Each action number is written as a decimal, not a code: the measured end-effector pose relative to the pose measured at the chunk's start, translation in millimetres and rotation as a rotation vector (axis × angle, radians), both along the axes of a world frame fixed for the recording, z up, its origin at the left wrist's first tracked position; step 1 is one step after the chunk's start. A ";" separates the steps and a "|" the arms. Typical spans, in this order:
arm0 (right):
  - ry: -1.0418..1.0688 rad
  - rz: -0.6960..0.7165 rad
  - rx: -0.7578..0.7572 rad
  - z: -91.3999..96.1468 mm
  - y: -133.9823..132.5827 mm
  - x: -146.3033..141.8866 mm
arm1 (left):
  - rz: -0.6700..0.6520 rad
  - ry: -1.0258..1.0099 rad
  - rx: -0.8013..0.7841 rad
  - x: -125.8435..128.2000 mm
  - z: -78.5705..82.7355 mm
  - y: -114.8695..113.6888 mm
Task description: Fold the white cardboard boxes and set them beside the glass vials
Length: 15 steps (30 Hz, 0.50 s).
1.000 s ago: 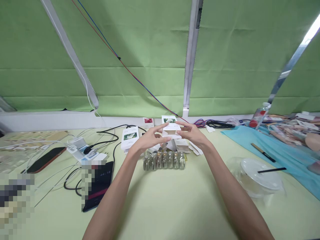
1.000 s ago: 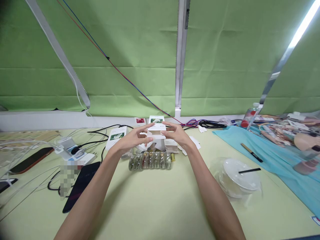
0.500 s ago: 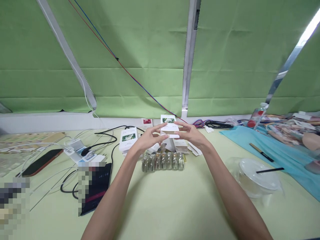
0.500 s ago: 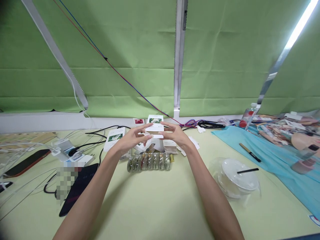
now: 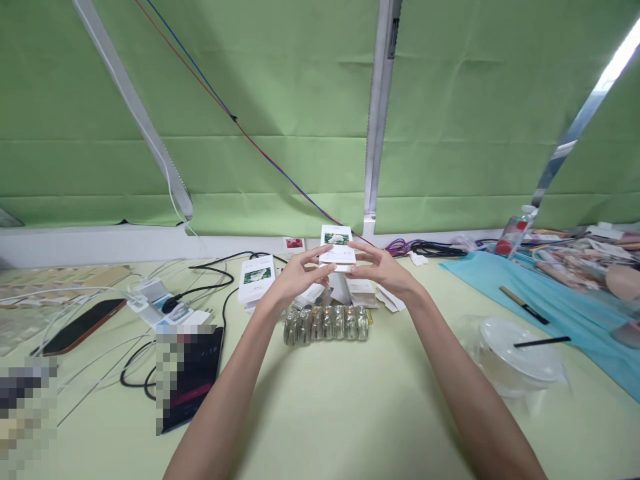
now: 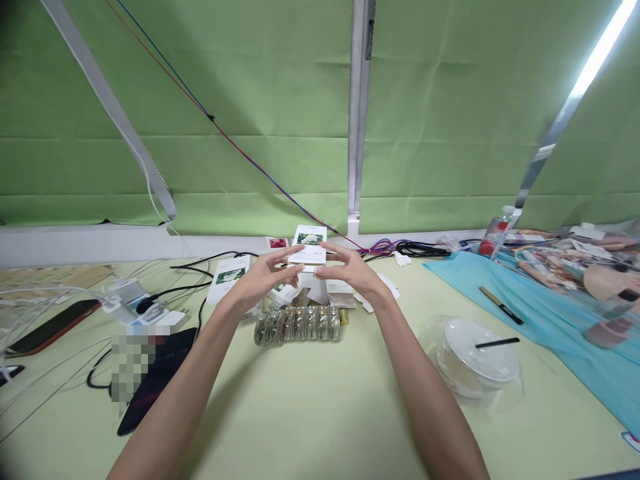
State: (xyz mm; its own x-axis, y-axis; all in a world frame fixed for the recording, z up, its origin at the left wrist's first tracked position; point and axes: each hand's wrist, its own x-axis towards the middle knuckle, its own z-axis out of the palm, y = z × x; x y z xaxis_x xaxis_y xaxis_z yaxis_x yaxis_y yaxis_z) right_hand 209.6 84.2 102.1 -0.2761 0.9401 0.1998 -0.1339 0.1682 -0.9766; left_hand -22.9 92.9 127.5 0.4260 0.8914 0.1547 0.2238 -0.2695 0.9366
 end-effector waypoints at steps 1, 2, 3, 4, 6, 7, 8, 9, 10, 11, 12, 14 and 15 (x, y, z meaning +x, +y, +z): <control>-0.016 -0.009 0.016 -0.6 0.6 0.0 | 0.004 -0.008 -0.006 0.2 0.1 -0.2; -0.032 -0.017 0.027 -1.2 1.3 -0.1 | 0.011 -0.013 -0.011 0.5 0.1 -0.3; -0.043 -0.024 0.033 -1.8 2.0 -0.3 | 0.017 -0.015 -0.014 0.6 -0.1 -0.2; -0.048 -0.027 0.034 -2.4 2.7 -0.5 | 0.020 -0.017 -0.015 0.7 -0.4 0.0; -0.045 -0.024 0.029 -3.4 4.0 -1.0 | 0.020 -0.015 -0.009 0.7 -1.3 0.8; -0.040 -0.023 0.029 -3.8 4.5 -1.3 | 0.018 -0.013 -0.004 0.5 -1.9 1.3; -0.036 -0.024 0.031 -4.1 4.8 -1.4 | 0.018 -0.010 0.000 0.3 -2.4 1.7; -0.033 -0.026 0.032 -4.3 4.9 -1.6 | 0.019 -0.008 0.003 0.0 -2.8 2.0; -0.032 -0.028 0.031 -4.4 4.9 -1.6 | 0.021 -0.007 0.005 -0.3 -3.1 2.2; -0.029 -0.030 0.028 -4.4 4.8 -1.7 | 0.023 -0.006 0.005 -0.5 -3.2 2.3; -0.026 -0.031 0.024 -4.4 4.5 -1.7 | 0.025 -0.005 0.004 -0.7 -3.3 2.2; -0.022 -0.030 0.015 -4.5 4.1 -1.6 | 0.026 -0.001 0.001 -0.8 -3.2 2.0; -0.018 -0.029 0.013 -4.6 3.9 -1.6 | 0.025 0.001 0.000 -0.8 -3.2 2.0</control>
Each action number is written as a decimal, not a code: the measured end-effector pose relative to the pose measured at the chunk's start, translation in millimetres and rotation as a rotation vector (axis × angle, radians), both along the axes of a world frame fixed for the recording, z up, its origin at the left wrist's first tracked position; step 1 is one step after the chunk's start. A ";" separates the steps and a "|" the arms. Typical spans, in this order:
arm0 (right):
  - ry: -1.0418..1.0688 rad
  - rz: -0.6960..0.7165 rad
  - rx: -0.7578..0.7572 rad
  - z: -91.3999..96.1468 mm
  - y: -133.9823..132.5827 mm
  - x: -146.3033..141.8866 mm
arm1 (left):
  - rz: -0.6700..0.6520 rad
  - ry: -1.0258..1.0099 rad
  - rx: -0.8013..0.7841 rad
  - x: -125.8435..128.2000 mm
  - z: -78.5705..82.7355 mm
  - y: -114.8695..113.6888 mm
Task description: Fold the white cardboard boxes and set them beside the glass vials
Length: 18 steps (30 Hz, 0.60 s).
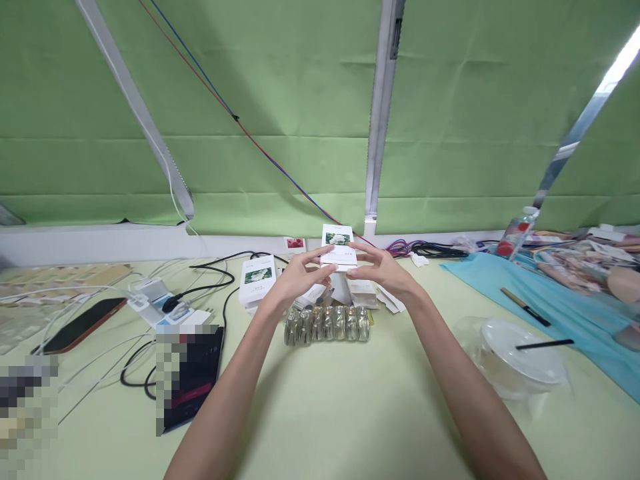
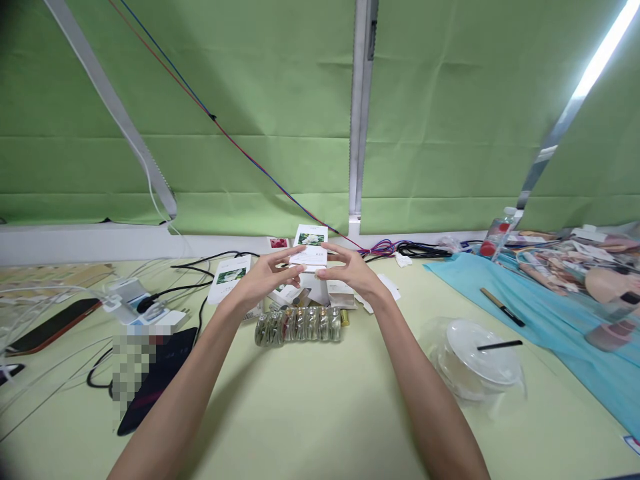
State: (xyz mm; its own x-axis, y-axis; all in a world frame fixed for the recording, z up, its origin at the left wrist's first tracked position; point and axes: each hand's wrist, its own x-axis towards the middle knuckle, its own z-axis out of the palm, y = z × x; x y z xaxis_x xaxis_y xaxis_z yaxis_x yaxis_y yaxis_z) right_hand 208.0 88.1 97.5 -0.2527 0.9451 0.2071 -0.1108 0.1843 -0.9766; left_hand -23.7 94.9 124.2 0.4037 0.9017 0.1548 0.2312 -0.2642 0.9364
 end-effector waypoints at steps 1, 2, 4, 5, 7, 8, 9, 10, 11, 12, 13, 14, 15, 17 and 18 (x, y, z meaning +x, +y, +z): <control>0.003 0.002 -0.002 -0.2 -0.1 0.0 | 0.000 0.000 0.001 0.1 -0.1 0.1; 0.005 0.002 -0.005 -0.4 -0.1 0.1 | 0.000 0.000 0.003 0.2 -0.2 0.3; 0.009 0.002 -0.008 -0.9 0.2 0.0 | -0.003 -0.002 0.008 0.3 -0.4 0.8; 0.011 0.002 -0.008 -1.0 0.3 -0.2 | -0.005 -0.002 0.010 0.3 -0.4 1.0; 0.017 0.001 -0.008 -1.1 0.4 -0.7 | -0.003 0.002 0.011 0.3 0.0 1.0; 0.019 -0.001 -0.010 -0.9 0.3 -1.1 | -0.001 0.007 0.012 0.2 0.5 0.6; 0.020 -0.003 -0.013 -0.7 0.0 -1.5 | 0.003 0.012 0.013 0.3 1.0 0.1; 0.020 -0.007 -0.018 -0.4 -0.3 -1.9 | 0.007 0.017 0.013 0.4 1.6 -0.5; 0.018 -0.011 -0.022 -0.1 -0.7 -2.3 | 0.010 0.020 0.014 0.6 2.1 -1.2; 0.016 -0.016 -0.024 0.1 -1.0 -2.7 | 0.013 0.020 0.015 0.8 2.6 -1.8; 0.015 -0.021 -0.025 0.3 -1.3 -3.0 | 0.017 0.020 0.014 1.2 2.9 -2.3; 0.015 -0.025 -0.024 0.4 -1.5 -3.2 | 0.022 0.018 0.012 1.6 3.1 -2.6; 0.015 -0.029 -0.022 0.3 -1.5 -3.4 | 0.027 0.014 0.010 2.0 3.2 -2.8; 0.015 -0.036 -0.015 0.2 -1.3 -3.7 | 0.033 0.005 0.007 2.6 2.8 -2.7; 0.015 -0.038 -0.011 0.2 -1.1 -3.8 | 0.032 0.001 0.007 2.7 2.4 -2.4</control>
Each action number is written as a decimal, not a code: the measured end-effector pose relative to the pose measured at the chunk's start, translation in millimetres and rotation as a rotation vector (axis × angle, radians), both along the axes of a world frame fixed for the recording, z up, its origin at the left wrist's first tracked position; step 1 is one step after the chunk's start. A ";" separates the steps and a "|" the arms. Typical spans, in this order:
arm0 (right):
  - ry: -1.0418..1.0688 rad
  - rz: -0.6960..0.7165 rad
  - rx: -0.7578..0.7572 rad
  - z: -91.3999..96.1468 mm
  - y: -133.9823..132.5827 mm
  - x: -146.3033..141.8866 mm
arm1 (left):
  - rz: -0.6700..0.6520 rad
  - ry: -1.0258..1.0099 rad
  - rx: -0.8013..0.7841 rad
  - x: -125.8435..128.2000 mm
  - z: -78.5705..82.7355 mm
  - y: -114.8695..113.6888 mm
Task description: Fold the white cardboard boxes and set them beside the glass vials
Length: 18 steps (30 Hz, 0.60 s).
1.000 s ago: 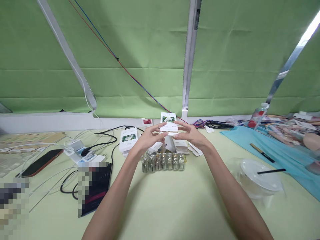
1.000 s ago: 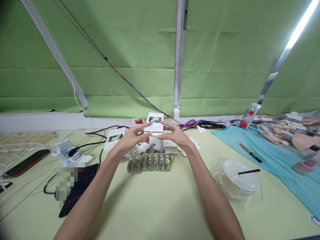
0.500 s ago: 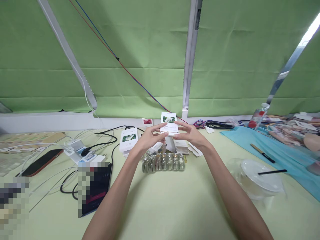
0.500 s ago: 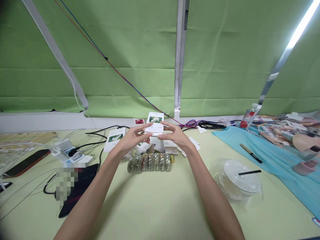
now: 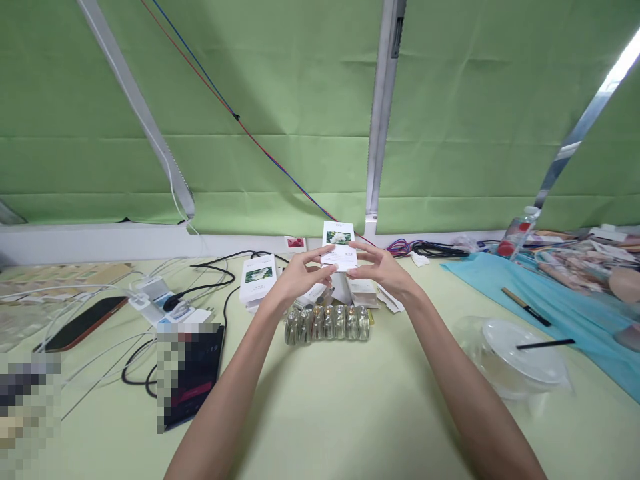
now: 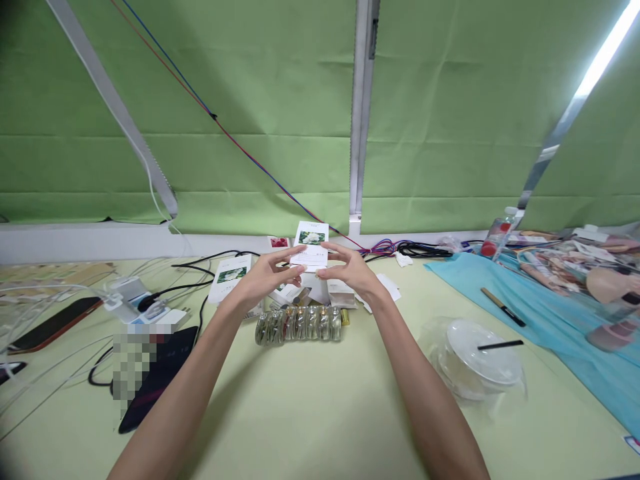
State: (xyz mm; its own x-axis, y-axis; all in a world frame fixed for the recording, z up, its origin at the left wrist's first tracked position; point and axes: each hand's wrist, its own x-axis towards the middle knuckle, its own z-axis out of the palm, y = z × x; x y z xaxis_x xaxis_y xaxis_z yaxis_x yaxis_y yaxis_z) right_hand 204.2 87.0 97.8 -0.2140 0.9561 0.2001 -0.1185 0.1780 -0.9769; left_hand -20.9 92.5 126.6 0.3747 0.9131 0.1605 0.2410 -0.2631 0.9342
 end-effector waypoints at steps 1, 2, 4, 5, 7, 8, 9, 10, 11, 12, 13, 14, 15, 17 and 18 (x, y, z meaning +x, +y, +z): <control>0.000 -0.003 0.002 0.1 0.2 -0.1 | -0.002 -0.005 0.003 0.0 -0.5 0.4; 0.001 -0.006 0.001 0.4 0.3 -0.3 | -0.006 -0.010 0.009 0.0 -1.1 0.9; 0.002 -0.013 -0.005 1.0 0.3 -0.6 | -0.013 -0.015 0.020 -0.2 -2.3 1.8; 0.003 -0.016 -0.007 1.3 0.2 -0.7 | -0.017 -0.016 0.027 -0.2 -2.7 2.2; 0.007 -0.016 -0.003 1.5 0.3 -1.0 | -0.023 -0.017 0.038 0.0 -3.2 2.6; 0.010 -0.012 0.002 1.3 0.4 -1.1 | -0.022 -0.015 0.043 0.1 -3.1 2.5; 0.014 -0.010 0.008 1.0 0.6 -1.2 | -0.021 -0.013 0.047 0.3 -3.0 2.3; 0.017 -0.007 0.013 0.6 0.8 -1.4 | -0.019 -0.011 0.051 0.4 -2.7 2.0; 0.019 -0.005 0.018 0.3 1.0 -1.6 | -0.018 -0.009 0.053 0.5 -2.4 1.8; 0.021 -0.003 0.020 0.1 1.2 -1.8 | -0.018 -0.009 0.056 0.4 -2.2 1.5; 0.022 -0.003 0.023 0.0 1.2 -2.0 | -0.022 -0.008 0.059 0.3 -1.9 1.4; 0.023 -0.001 0.025 0.0 1.2 -2.3 | -0.027 -0.009 0.062 0.2 -1.7 1.2; 0.023 0.000 0.027 0.2 1.0 -2.5 | -0.030 -0.010 0.065 0.1 -1.5 1.1; 0.021 0.002 0.030 0.6 0.6 -2.7 | -0.028 -0.010 0.075 0.2 -0.9 0.9; 0.021 0.003 0.031 0.7 0.5 -2.8 | -0.023 -0.008 0.079 0.3 -0.5 0.7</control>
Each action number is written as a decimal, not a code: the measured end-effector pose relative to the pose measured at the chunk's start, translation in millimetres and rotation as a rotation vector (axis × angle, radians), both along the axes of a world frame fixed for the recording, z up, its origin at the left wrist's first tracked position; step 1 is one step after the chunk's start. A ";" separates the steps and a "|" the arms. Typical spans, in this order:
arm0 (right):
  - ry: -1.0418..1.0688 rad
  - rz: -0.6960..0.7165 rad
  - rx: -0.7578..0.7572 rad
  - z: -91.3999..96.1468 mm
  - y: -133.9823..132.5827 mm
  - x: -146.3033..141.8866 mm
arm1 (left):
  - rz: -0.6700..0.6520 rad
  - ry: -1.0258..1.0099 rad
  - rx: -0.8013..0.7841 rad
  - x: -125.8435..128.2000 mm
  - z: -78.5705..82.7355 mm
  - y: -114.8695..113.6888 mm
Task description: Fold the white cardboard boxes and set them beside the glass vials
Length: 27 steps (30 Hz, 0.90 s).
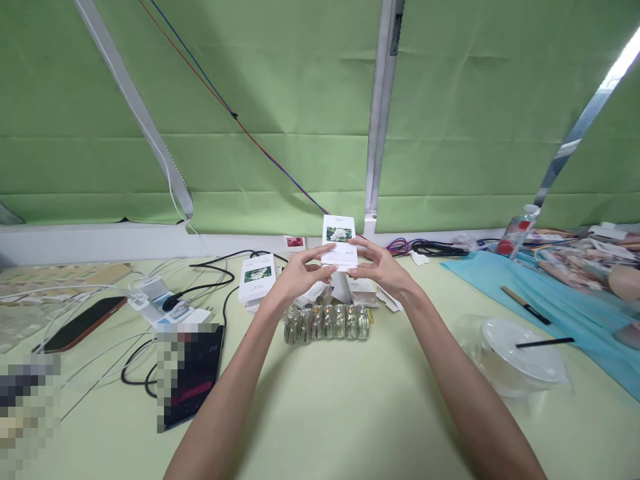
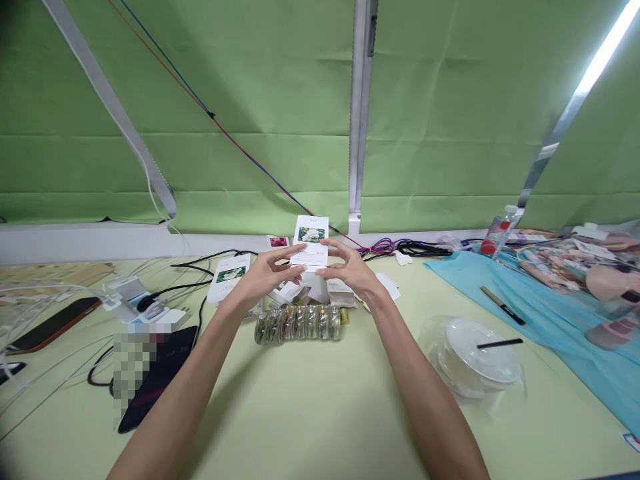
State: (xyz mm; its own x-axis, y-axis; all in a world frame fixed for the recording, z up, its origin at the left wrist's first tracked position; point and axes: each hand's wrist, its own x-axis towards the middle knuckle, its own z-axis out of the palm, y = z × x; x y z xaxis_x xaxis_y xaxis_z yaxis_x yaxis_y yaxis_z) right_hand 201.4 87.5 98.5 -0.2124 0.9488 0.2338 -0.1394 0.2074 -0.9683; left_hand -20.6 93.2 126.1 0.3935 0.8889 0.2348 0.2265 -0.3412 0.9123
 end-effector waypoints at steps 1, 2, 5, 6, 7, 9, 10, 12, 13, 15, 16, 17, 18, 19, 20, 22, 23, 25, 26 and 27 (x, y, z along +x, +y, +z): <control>0.001 0.001 0.001 0.0 -0.1 0.0 | 0.006 0.002 0.004 0.2 0.4 -0.2; 0.002 0.002 0.002 0.0 -0.1 0.1 | 0.009 0.005 0.008 0.4 0.9 -0.4; 0.003 0.006 0.001 -0.3 0.0 0.2 | 0.009 0.016 0.021 0.5 1.5 -0.8; 0.003 0.008 0.001 -0.3 0.0 0.2 | 0.005 0.018 0.025 0.2 1.4 -0.9; 0.004 0.009 0.000 -0.2 0.0 0.1 | 0.002 0.022 0.029 -0.1 1.2 -0.8; 0.002 0.010 0.001 0.0 -0.2 0.0 | -0.003 0.031 0.031 -0.8 0.9 -0.6; 0.002 0.009 0.002 0.0 -0.3 0.0 | -0.004 0.037 0.030 -1.2 0.8 -0.4; 0.000 0.008 0.001 0.0 -0.6 0.2 | -0.003 0.050 0.026 -1.7 0.9 0.1; 0.000 0.009 0.001 0.0 -0.8 0.3 | -0.005 0.054 0.025 -2.0 1.0 0.4; 0.002 0.013 -0.002 0.4 -1.4 0.5 | -0.009 0.060 0.028 -2.4 0.9 1.2; 0.003 0.013 -0.006 0.9 -1.8 0.4 | -0.010 0.064 0.032 -2.6 0.6 1.6; 0.004 0.013 -0.011 1.4 -2.2 0.3 | -0.008 0.068 0.036 -2.7 0.2 2.1; 0.005 0.012 -0.017 2.0 -2.6 0.1 | -0.005 0.071 0.039 -2.8 -0.5 2.5; 0.007 0.012 -0.024 2.5 -2.9 -0.1 | -0.001 0.072 0.040 -2.8 -1.2 2.8; 0.009 0.013 -0.031 2.7 -3.0 -0.3 | 0.001 0.070 0.040 -2.8 -2.0 3.0; 0.016 0.013 -0.041 2.1 -2.5 -0.4 | 0.000 0.059 0.040 -2.5 -3.3 2.8; 0.022 0.011 -0.044 1.2 -1.8 -0.4 | -0.001 0.053 0.041 -2.3 -3.6 2.5; 0.039 0.011 -0.051 -1.2 0.0 0.0 | 0.001 0.045 0.041 -1.5 -3.3 1.3; 0.047 0.015 -0.052 -2.4 0.9 0.3 | 0.003 0.041 0.039 -1.0 -2.7 0.5; 0.053 0.019 -0.053 -3.4 1.7 0.6 | 0.004 0.036 0.037 -0.5 -1.9 -0.4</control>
State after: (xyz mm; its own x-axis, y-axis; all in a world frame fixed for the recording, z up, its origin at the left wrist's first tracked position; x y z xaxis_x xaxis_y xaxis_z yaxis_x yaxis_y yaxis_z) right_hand 202.0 89.2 95.1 -0.2195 0.9560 0.1947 -0.1941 0.1527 -0.9690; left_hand -21.1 92.8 124.2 0.3984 0.8817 0.2528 0.2608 -0.3731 0.8904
